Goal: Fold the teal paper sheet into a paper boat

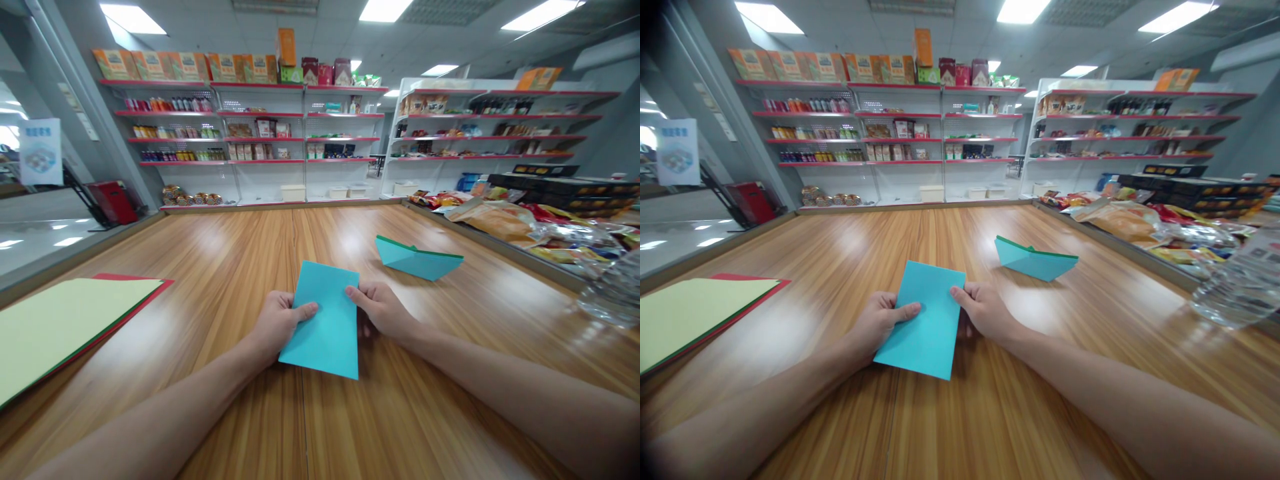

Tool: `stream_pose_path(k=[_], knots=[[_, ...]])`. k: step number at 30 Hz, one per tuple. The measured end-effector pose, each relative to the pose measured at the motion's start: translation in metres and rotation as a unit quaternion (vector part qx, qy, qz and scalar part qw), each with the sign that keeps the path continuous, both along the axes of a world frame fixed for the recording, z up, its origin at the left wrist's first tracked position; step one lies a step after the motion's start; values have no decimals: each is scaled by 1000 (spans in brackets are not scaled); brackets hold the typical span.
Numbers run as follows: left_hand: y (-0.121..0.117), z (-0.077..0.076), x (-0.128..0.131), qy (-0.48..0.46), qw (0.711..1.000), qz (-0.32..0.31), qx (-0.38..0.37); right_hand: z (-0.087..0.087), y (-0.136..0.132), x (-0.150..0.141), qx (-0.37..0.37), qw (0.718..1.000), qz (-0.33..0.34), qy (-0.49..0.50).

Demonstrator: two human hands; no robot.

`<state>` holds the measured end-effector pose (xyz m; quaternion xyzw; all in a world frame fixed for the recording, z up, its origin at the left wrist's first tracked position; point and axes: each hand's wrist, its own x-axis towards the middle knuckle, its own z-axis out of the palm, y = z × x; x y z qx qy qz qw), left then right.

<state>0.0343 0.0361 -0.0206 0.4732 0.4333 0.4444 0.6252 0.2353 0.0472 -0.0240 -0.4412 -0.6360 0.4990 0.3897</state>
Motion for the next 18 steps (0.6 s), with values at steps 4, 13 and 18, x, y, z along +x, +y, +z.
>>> stream_pose_path(k=[4,13,18], knots=[[0,-2,-1,11,1000,13,14,3,-2,0,-6,999,-20,-47],[-1,-7,-2,13,998,30,52,6,-6,-2,-58,996,8,-70],[-1,-9,-3,27,995,52,80,5,-6,0,-35,991,105,-71]])
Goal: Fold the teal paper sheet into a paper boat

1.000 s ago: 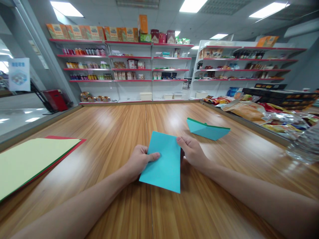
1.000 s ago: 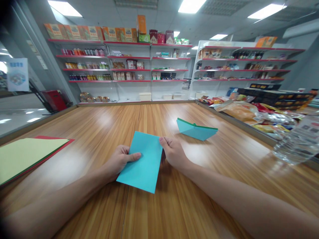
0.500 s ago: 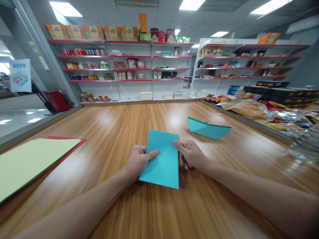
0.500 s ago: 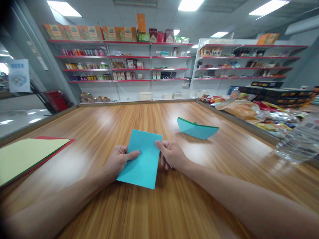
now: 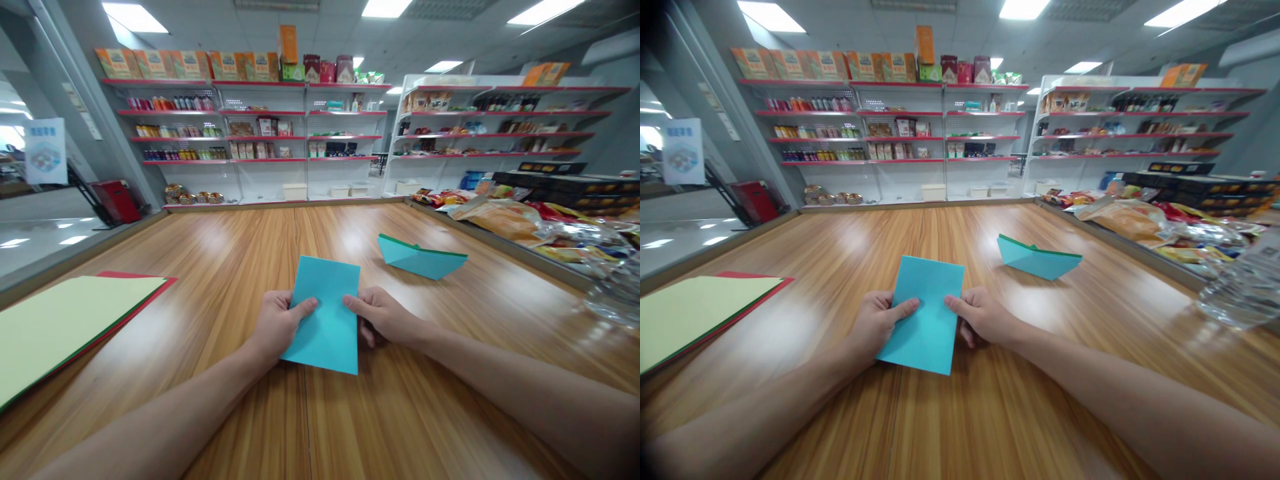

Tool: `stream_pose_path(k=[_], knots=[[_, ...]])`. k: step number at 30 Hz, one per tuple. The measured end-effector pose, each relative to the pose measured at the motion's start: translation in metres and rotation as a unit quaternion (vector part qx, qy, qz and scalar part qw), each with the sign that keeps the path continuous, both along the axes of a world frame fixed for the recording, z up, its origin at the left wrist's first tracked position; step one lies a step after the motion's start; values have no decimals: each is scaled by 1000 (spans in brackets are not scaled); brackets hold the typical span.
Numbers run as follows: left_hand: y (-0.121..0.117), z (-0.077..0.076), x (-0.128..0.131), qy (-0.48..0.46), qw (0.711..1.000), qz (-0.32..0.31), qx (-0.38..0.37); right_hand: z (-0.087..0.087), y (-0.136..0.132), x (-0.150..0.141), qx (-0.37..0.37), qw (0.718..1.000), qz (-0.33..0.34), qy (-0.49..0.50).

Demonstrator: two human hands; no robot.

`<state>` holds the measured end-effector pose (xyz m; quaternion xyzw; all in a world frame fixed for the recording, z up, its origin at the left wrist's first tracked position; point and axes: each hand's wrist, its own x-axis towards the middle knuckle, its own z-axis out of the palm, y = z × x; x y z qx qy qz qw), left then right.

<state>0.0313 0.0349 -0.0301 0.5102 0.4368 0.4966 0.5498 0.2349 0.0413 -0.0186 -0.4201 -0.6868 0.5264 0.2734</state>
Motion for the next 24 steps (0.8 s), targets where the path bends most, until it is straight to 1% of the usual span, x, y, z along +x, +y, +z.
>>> stream_pose_path(k=[1,2,3,5,6,7,8,10,11,12,16,18,19,23,24], knots=[[0,0,0,1,1000,2,3,-1,0,0,8,1000,22,-3],[0,-1,0,0,1000,4,5,-2,0,-1,15,1000,26,-3],[0,-1,0,-2,1000,6,7,-3,1,-2,21,1000,10,2],[0,-1,0,-6,1000,9,13,-5,1,-3,24,999,-44,20],[0,0,0,-7,1000,11,15,-5,0,-4,25,998,-59,24],[0,0,0,-9,1000,12,16,-4,-1,-4,24,998,-56,20],[0,0,0,-12,1000,15,16,-3,-2,-4,23,999,-33,12],[0,2,1,-19,999,28,12,0,-4,-5,19,999,33,-15],[-1,2,1,-23,999,36,11,1,-5,-6,21,998,54,-25],[0,3,1,-27,999,43,11,1,-6,-7,25,998,53,-28],[1,3,1,-41,997,61,16,-4,-7,-13,40,998,-36,13],[2,2,1,-44,996,78,23,-5,-8,-14,45,998,-44,20],[2,2,0,-45,995,84,27,-4,-9,-14,45,998,-34,10],[3,1,-1,-43,994,94,35,3,-13,-10,35,997,52,-39],[3,1,-1,-42,994,98,37,4,-13,-10,34,996,64,-44]])
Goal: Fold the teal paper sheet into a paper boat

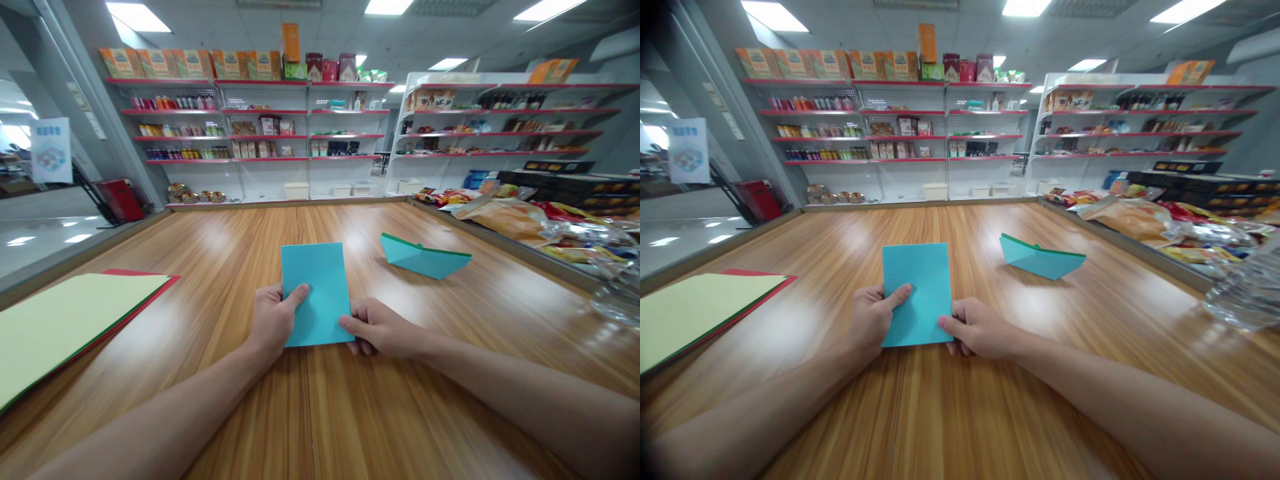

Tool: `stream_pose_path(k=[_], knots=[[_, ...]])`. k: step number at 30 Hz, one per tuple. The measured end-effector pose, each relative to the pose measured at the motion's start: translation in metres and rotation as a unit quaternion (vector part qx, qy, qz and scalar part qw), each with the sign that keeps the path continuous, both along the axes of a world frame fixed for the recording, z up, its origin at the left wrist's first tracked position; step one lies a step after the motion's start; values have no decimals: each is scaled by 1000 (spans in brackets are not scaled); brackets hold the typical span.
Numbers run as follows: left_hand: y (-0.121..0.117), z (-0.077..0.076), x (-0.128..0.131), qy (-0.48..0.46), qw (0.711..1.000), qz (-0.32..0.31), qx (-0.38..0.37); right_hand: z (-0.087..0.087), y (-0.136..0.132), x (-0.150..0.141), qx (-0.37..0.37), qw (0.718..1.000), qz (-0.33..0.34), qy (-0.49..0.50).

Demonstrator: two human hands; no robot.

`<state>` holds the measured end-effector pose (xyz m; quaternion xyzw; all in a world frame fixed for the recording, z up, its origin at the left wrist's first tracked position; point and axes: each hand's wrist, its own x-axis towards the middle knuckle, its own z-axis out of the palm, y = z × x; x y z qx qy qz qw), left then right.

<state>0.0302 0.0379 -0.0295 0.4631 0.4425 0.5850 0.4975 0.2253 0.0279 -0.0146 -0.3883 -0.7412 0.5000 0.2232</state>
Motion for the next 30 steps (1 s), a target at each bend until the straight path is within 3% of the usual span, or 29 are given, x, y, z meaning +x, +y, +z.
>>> stream_pose_path(k=[7,13,19,22,26,30], knots=[[3,-2,-1,-21,999,34,-1,-7,1,-5,38,995,-86,24],[4,-3,-1,-15,999,28,16,-4,-1,0,3,1000,7,0],[5,-3,0,-53,998,18,16,-6,0,-3,28,998,-44,47],[6,-3,0,-56,998,30,10,-6,-2,-4,20,999,-43,23],[4,-3,1,-44,999,17,15,-3,-3,1,-8,1000,-3,-26],[4,-2,2,-40,999,2,16,0,-1,6,-38,996,81,-8]])
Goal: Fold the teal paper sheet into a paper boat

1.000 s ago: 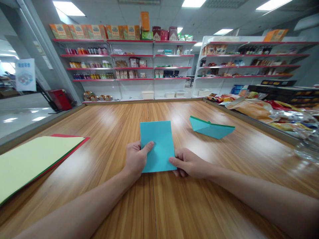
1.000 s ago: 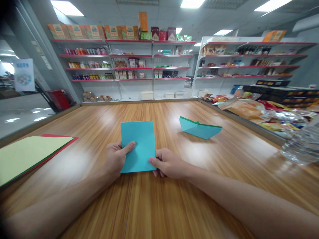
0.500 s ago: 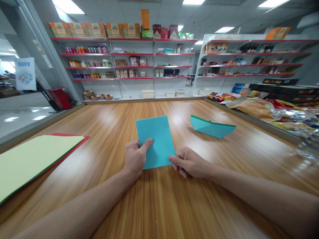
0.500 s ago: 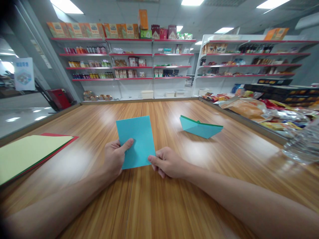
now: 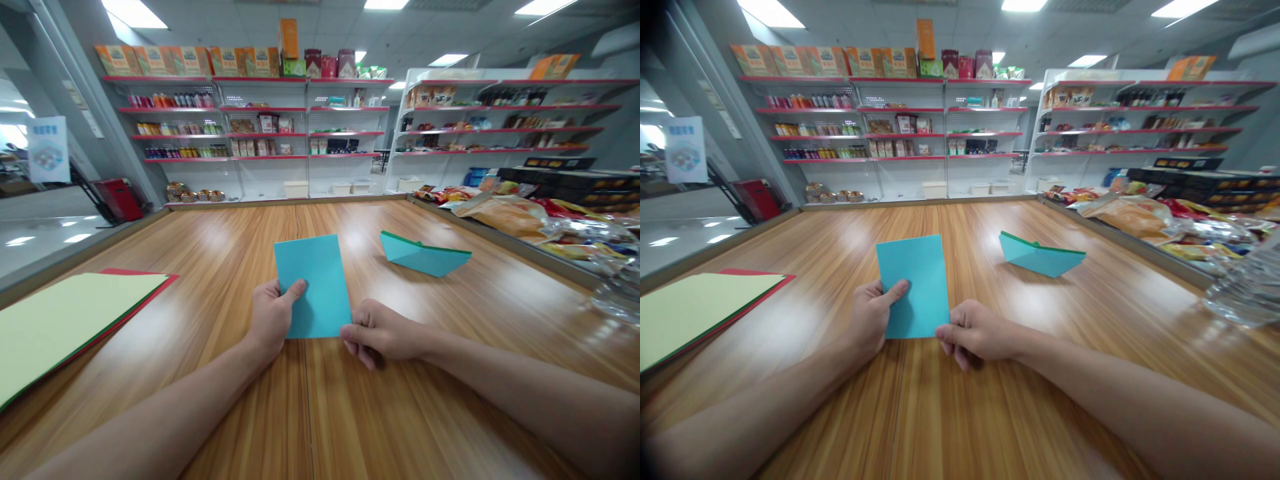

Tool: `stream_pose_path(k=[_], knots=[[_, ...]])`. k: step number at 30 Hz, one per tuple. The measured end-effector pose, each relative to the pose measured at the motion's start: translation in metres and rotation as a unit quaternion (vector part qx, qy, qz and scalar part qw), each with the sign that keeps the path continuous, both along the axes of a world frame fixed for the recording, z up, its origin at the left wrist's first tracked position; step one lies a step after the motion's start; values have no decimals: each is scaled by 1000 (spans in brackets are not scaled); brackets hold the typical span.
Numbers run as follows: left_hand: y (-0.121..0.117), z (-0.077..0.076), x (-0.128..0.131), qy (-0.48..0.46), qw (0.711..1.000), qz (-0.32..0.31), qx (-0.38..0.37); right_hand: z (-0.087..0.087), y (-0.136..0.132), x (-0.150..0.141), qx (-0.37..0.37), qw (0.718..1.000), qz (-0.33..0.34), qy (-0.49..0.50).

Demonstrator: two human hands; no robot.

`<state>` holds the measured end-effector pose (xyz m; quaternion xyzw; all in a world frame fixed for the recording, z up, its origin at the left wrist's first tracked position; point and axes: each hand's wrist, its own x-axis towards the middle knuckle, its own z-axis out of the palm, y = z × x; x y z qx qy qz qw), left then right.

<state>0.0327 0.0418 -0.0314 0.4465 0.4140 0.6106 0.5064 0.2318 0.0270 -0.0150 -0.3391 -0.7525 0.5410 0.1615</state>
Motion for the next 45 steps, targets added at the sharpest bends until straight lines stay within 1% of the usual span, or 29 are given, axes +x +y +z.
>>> stream_pose_path(k=[2,3,8,10,12,18,20,22,25,28,30,31,34,36,38,40,41,43,44,45], knots=[[1,0,0,0,1000,-4,-1,0,0,0,-9,1000,17,15],[1,0,-1,1,1000,-5,-1,0,0,0,-9,1000,11,17],[1,1,-2,3,1000,-20,-2,-3,-3,-5,12,997,-71,6],[0,2,-1,2,999,-32,-10,-3,-3,-5,18,997,-75,-2],[-1,2,0,3,999,-41,-18,-1,-2,-3,14,999,-49,-6],[-2,1,1,20,998,-46,-32,3,3,5,-19,997,77,12],[-1,0,0,28,998,-40,-30,2,3,4,-17,996,91,19],[0,0,-2,45,998,-30,-17,0,2,2,-3,998,66,20],[0,4,-3,118,993,-11,26,-1,-2,-1,18,999,24,13],[-5,10,-1,204,975,13,82,-2,-3,-1,12,1000,20,8],[-7,12,1,229,968,19,104,-2,-3,0,-3,1000,16,3],[-8,12,2,228,968,16,103,-1,-2,2,-7,1000,17,1],[-5,10,3,173,983,-24,57,2,2,5,-7,999,42,8],[-2,9,2,98,993,-61,11,3,3,6,-18,998,60,25],[1,9,0,12,993,-110,-30,2,4,6,-27,998,51,38],[1,11,-3,-64,981,-176,-58,1,3,5,-26,998,19,57],[0,12,-3,-87,970,-219,-67,-1,3,4,-21,997,-5,71],[-4,13,-1,-92,946,-303,-70,-3,2,1,-15,992,-50,111],[-7,13,1,-78,937,-335,-66,-5,2,-1,-18,989,-67,133],[-11,12,5,-59,932,-352,-59,-6,1,-4,-24,985,-76,154]])
